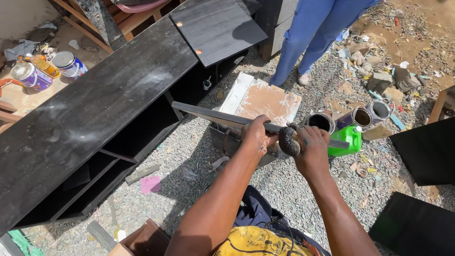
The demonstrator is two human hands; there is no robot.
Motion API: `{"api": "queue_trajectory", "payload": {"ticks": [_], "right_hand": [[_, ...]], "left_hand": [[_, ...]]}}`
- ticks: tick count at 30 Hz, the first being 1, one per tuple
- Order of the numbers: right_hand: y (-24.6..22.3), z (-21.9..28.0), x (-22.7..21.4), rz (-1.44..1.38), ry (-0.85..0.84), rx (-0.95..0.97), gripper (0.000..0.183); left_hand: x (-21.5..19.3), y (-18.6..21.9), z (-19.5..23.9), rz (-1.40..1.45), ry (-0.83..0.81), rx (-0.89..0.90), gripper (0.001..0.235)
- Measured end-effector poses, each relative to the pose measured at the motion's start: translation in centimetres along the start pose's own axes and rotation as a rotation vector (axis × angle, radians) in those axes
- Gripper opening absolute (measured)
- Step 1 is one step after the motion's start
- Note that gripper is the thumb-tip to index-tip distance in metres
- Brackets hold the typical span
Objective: The person paints a rectangular wooden board with black paint using a sponge. They dip the sponge into a paint can and apply the paint to the board's surface and edges, then flip the board to paint the other side.
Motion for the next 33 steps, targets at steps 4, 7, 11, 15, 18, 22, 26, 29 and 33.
{"api": "queue_trajectory", "payload": {"ticks": [4,7,11,15,18,22,26,29,33], "right_hand": [[4.4,-0.8,-0.2,0.016,0.024,0.038,0.022],[7.2,-1.7,-1.0,-0.052,0.042,0.124,0.017],[8.1,-3.6,-1.7,-0.051,0.015,0.182,0.011],[8.4,-6.1,-1.7,-0.107,-0.034,0.243,0.009],[6.9,-7.8,-3.3,-0.043,-0.098,0.345,0.012],[8.0,-9.0,-3.0,-0.04,-0.133,0.433,0.016],[8.8,-9.2,-3.9,-0.107,-0.104,0.505,0.02],[8.6,-9.4,-5.3,-0.154,-0.123,0.564,0.019],[8.7,-9.1,-5.3,-0.255,-0.206,0.542,0.02]], "left_hand": [[3.0,0.0,-1.8,-0.12,-0.043,-0.061,0.074],[5.6,1.0,-3.0,-0.325,-0.217,-0.087,0.085],[7.1,3.2,-1.8,-0.671,-0.257,-0.169,0.104],[7.4,6.9,-1.5,-0.809,-0.193,-0.135,0.103],[7.6,6.5,-3.7,-0.853,-0.24,-0.195,0.105],[8.7,7.2,-3.2,-0.894,-0.244,-0.212,0.108],[8.4,7.0,-3.7,-0.907,-0.249,-0.191,0.111],[8.0,6.6,-4.1,-0.902,-0.224,-0.145,0.106],[7.3,6.8,-6.0,-0.875,-0.09,0.017,0.08]]}}
Point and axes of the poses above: each hand's wrist, its own z-axis away from the middle knuckle, its own x-axis out of the palm, y = z × x, the point moved 10 cm from there along -z, towards the middle knuckle, and after that the axes turned 6 degrees about -x, right-handed, at the moved point
